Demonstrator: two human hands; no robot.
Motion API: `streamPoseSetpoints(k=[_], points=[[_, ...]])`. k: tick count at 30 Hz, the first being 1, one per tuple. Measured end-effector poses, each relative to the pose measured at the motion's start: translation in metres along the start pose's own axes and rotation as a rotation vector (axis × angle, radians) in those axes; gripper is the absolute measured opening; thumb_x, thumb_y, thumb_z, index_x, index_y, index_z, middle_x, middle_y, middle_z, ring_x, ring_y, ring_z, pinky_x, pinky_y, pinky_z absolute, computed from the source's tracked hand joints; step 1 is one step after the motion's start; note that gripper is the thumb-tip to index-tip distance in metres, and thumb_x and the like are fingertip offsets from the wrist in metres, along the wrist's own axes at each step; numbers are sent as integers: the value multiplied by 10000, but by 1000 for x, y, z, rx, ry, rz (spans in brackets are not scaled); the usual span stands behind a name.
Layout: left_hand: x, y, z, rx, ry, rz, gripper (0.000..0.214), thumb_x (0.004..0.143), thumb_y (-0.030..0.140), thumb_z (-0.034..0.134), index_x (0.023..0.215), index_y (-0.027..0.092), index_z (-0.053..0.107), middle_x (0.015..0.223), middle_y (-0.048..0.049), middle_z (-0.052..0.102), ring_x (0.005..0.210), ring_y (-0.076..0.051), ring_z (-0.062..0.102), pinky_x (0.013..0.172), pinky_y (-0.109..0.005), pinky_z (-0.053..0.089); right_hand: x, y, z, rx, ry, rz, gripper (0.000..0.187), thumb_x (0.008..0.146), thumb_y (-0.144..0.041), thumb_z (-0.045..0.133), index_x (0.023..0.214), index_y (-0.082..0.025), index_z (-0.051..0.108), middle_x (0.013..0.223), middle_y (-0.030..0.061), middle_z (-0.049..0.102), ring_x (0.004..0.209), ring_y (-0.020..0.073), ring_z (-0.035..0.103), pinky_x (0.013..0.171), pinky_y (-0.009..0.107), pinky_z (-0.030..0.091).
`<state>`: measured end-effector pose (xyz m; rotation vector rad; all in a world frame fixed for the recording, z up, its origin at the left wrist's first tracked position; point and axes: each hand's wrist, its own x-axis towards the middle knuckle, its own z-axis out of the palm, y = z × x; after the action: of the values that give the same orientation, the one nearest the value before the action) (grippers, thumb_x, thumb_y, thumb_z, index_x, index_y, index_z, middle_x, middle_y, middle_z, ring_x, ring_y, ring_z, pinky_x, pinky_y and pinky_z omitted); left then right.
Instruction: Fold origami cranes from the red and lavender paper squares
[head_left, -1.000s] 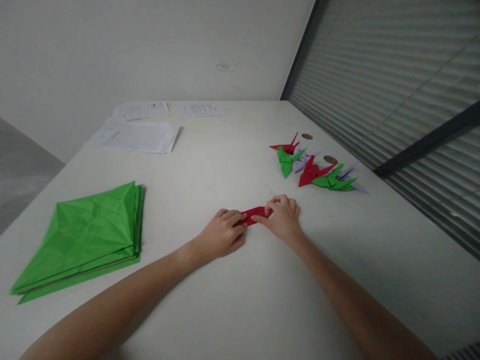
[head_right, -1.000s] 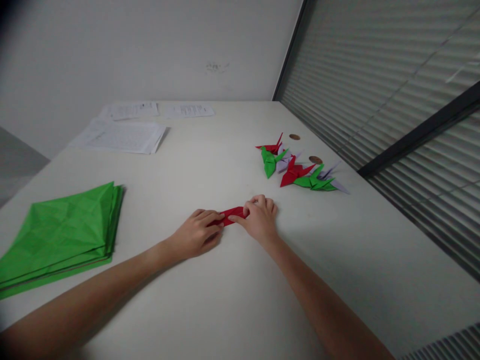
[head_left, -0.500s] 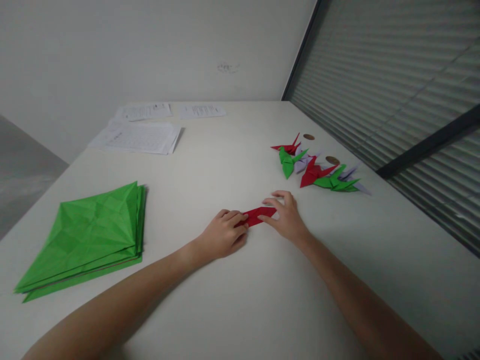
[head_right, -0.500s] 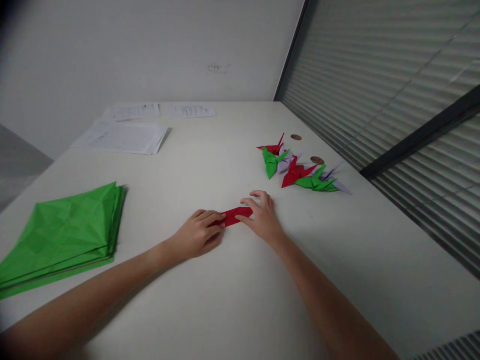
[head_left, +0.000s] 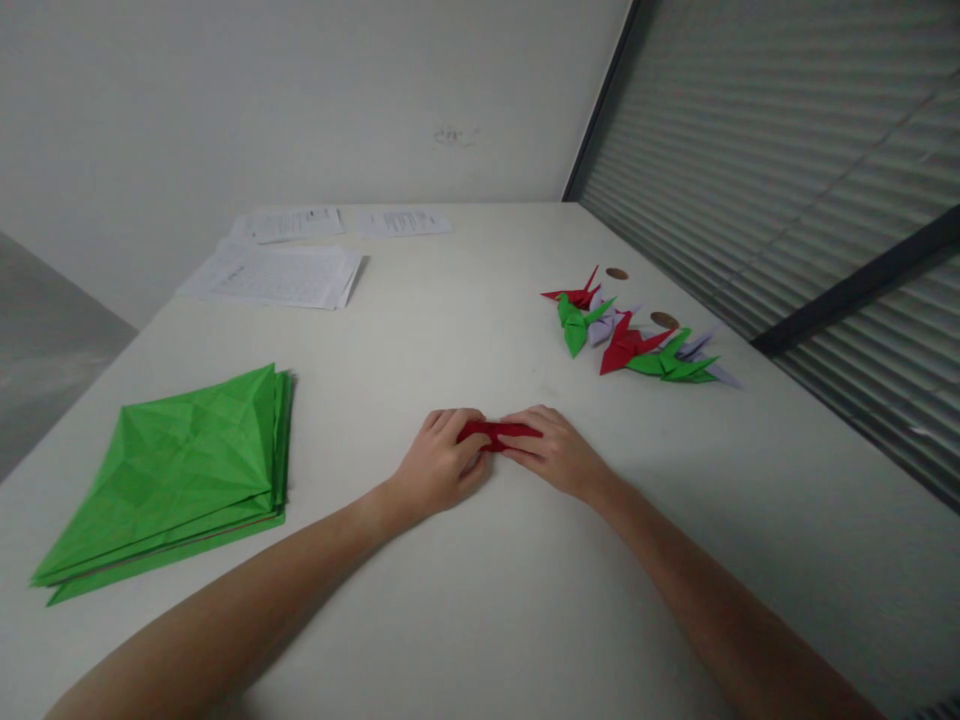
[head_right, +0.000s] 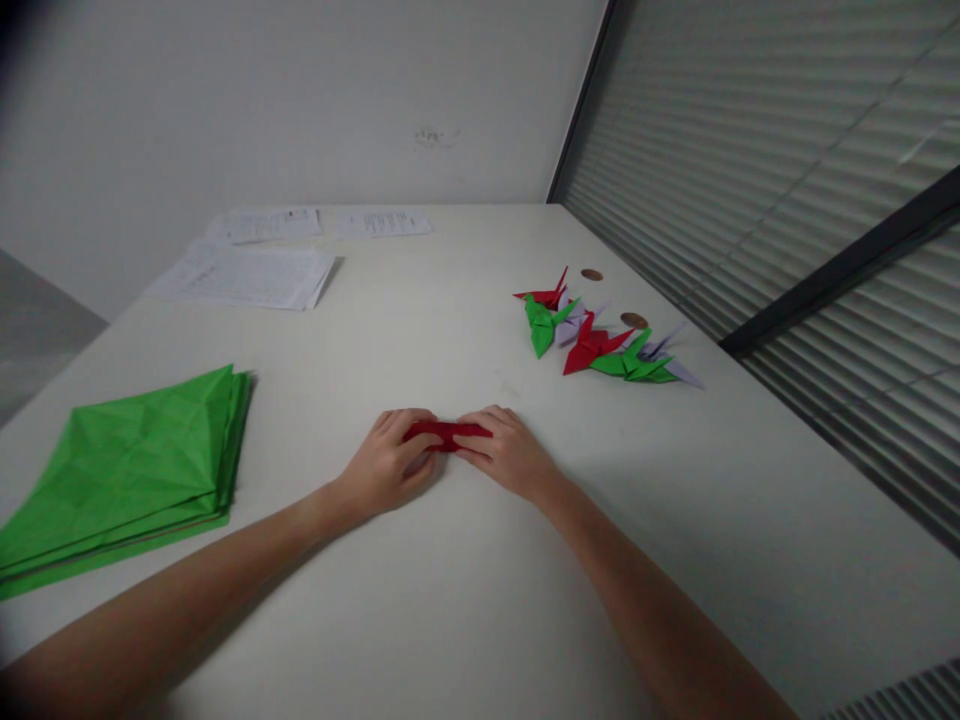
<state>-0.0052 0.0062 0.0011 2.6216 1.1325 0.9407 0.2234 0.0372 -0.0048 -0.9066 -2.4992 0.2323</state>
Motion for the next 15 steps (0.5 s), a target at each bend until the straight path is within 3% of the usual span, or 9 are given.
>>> streamPoseSetpoints(k=[6,12,15], points=[[2,-8,2,-185,316,-355,29,860,189,549,873,192,575,868,-40,530,841,-190,526,780,-354,461,0,-4,0,-76,2,-16,199,921,-307,590,1051,-278,738,1149,76,694,1007,226,598,889,426,492],[6,-16,5,-268,355,-477,60,808,159,554,821,205,517,891,-27,507,876,-194,517,818,-366,447,1,-6,4,-30,47,-13,178,898,-290,622,1028,-271,741,1109,77,707,1061,238,595,924,454,494],[6,-20,5,-313,434,-516,83,819,188,562,770,207,498,896,-28,484,897,-195,512,849,-372,452,0,-6,4,-26,69,3,173,892,-275,625,1019,-267,742,1103,84,709,1044,232,624,913,448,501]])
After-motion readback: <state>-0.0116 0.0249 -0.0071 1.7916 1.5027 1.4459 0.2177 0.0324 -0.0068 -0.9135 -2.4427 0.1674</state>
